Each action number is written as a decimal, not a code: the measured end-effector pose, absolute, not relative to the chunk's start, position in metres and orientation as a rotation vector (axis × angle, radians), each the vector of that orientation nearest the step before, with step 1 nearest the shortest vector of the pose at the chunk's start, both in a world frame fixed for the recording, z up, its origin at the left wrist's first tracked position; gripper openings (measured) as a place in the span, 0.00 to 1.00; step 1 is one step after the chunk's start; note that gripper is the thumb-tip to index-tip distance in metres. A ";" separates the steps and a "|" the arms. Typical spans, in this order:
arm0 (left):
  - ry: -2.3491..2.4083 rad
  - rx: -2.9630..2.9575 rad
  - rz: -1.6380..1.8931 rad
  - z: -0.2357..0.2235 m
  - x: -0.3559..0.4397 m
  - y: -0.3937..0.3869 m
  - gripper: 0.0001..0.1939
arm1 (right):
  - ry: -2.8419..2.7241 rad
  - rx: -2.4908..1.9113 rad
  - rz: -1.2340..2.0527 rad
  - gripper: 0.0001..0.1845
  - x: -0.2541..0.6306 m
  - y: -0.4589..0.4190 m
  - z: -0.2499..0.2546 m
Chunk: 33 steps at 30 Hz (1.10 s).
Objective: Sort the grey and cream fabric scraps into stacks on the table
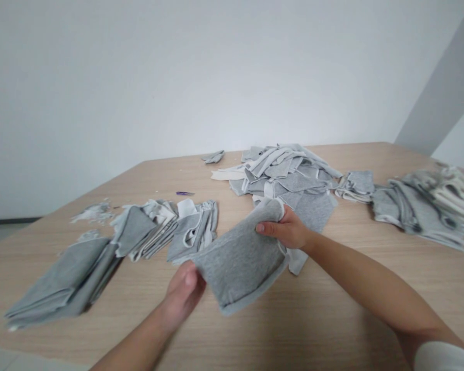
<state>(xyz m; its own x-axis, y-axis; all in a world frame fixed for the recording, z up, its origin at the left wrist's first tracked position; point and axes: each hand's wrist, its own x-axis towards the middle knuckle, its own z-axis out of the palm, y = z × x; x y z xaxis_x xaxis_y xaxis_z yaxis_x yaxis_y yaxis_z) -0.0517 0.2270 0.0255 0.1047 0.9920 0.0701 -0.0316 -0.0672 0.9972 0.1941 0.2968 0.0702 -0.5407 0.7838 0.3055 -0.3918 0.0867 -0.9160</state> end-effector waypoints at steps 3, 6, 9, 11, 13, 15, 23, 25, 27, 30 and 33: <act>0.931 1.315 1.152 0.035 -0.044 0.227 0.29 | -1.434 -0.435 1.609 0.16 0.193 0.297 0.072; 0.958 1.302 1.109 0.042 -0.035 0.228 0.24 | -1.459 -0.490 1.584 0.15 0.192 0.297 0.073; 1.071 1.262 1.199 0.040 -0.030 0.230 0.20 | -1.527 -0.502 1.595 0.15 0.195 0.296 0.071; 1.140 1.233 1.293 0.034 -0.030 0.231 0.20 | -1.587 -0.442 1.624 0.16 0.198 0.294 0.069; 1.194 1.212 1.368 0.028 -0.033 0.233 0.21 | -1.659 -0.375 1.646 0.17 0.201 0.289 0.067; 1.224 1.202 1.426 0.024 -0.036 0.234 0.22 | -1.750 -0.348 1.654 0.18 0.203 0.284 0.063; 1.164 1.362 1.323 0.037 -0.038 0.225 0.20 | -1.810 -0.509 1.361 0.14 0.206 0.265 0.046; 1.201 1.542 1.318 0.039 -0.039 0.223 0.16 | -1.838 -0.546 1.145 0.12 0.207 0.263 0.045; 1.278 1.748 1.328 0.040 -0.042 0.222 0.13 | -1.841 -0.591 0.921 0.09 0.208 0.261 0.045; 1.360 1.993 1.293 0.042 -0.045 0.222 0.10 | -1.786 -0.653 0.701 0.08 0.206 0.259 0.042; 1.383 2.122 1.275 0.044 -0.045 0.226 0.12 | -1.742 -0.735 0.567 0.08 0.202 0.255 0.038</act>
